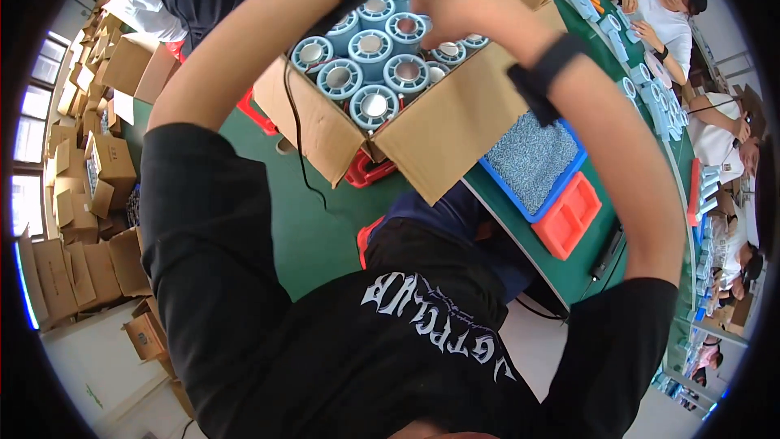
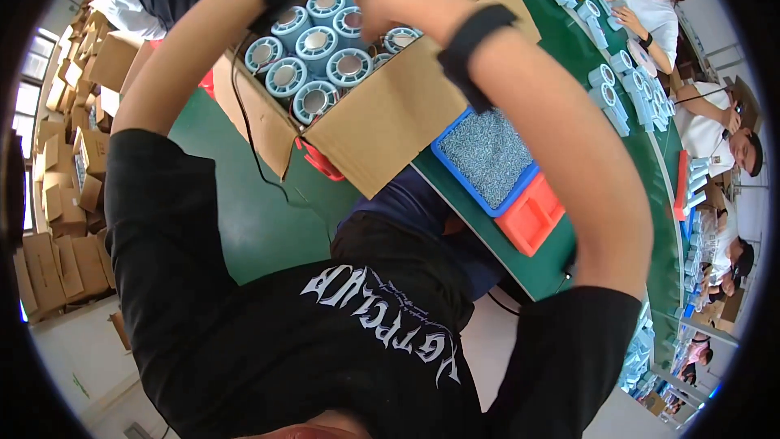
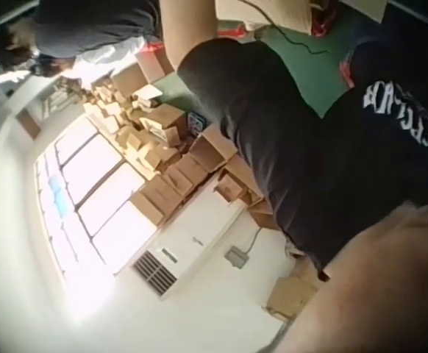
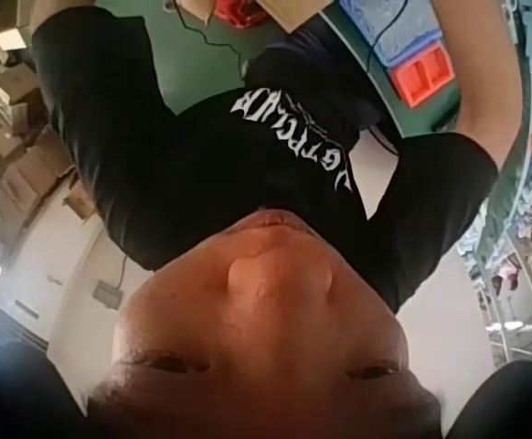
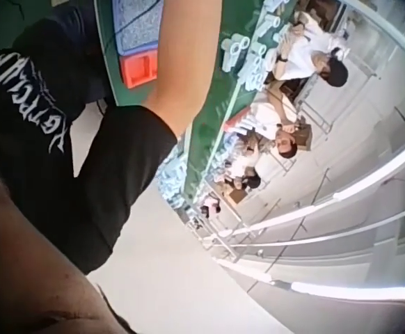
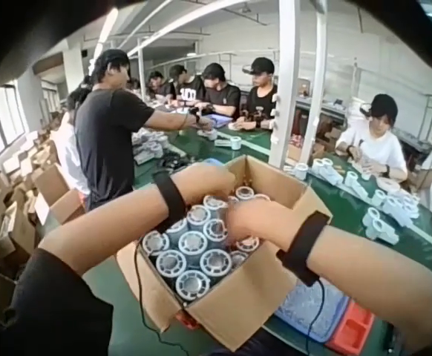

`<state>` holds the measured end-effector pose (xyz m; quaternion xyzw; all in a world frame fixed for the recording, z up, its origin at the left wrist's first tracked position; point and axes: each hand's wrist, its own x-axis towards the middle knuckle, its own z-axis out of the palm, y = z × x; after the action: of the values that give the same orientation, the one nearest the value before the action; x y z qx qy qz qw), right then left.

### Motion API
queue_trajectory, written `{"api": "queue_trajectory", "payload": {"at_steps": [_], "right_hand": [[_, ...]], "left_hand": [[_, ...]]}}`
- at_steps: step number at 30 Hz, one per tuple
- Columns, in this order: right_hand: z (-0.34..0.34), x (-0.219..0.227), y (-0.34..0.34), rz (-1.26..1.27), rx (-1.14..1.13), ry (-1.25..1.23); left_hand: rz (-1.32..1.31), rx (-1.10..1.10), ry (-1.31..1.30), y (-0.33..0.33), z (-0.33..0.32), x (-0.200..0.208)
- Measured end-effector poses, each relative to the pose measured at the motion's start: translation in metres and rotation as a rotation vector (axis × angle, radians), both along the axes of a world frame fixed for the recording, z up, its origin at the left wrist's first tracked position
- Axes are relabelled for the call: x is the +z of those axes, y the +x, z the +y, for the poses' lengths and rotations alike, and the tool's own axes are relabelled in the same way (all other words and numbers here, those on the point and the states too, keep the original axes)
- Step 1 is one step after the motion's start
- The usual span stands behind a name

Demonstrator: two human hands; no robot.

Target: Assembling plastic housings for electronic components by placing parts in a jig and fastening them with an electric screwdriver.

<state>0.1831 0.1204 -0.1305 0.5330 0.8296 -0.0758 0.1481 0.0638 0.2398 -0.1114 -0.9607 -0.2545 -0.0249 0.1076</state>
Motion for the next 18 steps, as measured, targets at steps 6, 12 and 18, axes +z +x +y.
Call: {"api": "queue_trajectory", "payload": {"at_steps": [6,12,18], "right_hand": [[0.034,-0.029,-0.047,-0.137,0.071,-0.109],[-0.018,0.064,0.011,-0.132,0.066,-0.114],[-0.128,0.150,0.103,0.169,-0.056,0.379]], "left_hand": [[0.243,0.209,0.271,-0.008,0.035,-0.113],[0.060,0.027,0.094,0.002,0.011,-0.075],[0.007,0.193,-0.091,-0.017,-0.041,0.032]]}}
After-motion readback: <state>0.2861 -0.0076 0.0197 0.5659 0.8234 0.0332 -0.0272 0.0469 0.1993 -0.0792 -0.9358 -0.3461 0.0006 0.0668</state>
